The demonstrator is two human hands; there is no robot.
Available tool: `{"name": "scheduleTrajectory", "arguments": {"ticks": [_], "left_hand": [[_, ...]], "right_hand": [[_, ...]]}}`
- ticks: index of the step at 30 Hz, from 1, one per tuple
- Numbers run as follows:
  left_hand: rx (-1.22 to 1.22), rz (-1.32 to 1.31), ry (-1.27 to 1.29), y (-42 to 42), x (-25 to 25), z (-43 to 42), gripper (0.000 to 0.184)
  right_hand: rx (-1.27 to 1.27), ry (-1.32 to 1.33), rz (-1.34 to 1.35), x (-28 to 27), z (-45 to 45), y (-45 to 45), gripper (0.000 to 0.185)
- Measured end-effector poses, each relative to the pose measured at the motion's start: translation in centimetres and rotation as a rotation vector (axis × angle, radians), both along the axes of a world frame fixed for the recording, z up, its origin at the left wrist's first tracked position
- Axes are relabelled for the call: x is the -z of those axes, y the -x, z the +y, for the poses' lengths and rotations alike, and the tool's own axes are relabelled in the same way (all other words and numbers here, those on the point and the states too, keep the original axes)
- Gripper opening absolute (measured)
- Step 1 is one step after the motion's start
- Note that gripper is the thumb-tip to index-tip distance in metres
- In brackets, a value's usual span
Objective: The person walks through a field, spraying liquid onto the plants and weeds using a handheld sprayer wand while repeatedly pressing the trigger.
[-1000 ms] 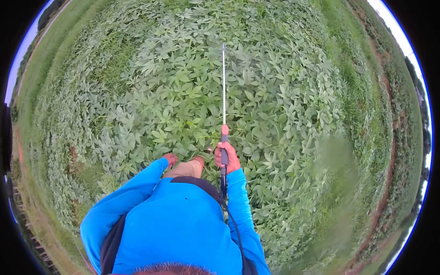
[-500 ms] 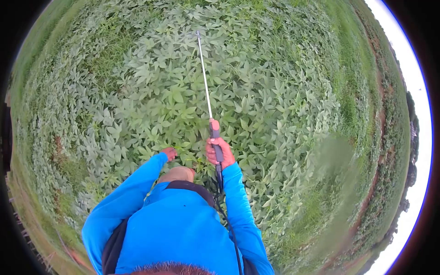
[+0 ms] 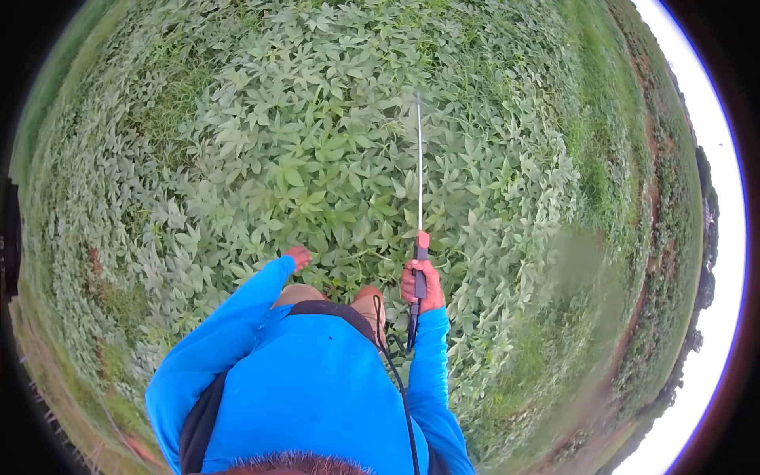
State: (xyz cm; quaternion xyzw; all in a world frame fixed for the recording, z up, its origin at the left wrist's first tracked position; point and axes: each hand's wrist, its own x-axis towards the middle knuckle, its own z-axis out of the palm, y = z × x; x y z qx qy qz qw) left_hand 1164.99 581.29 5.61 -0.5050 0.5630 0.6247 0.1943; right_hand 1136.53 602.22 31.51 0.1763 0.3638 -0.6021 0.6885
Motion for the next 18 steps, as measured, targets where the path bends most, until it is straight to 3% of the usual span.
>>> {"name": "scheduleTrajectory", "arguments": {"ticks": [5,7,9,13,18], "left_hand": [[-0.003,0.065,0.007,-0.9,0.1,-0.4,0.027],[-0.002,0.077,0.012,-2.3,2.9,-0.3,0.028],[-0.002,0.091,0.019,-3.2,3.5,-0.6,0.029],[0.059,0.034,0.043,-3.7,4.0,-1.2,0.028],[0.052,0.007,0.008,-3.1,3.9,-1.5,0.028]], "right_hand": [[0.19,-0.02,0.09,-1.3,1.8,1.6,0.02],[0.229,-0.05,0.102,-1.8,1.9,1.8,0.02],[0.303,-0.172,0.284,-2.2,1.6,1.8,0.019],[0.312,-0.28,0.431,-0.8,0.5,2.7,0.021],[0.231,-0.245,0.422,2.7,-2.0,4.3,0.024]]}}
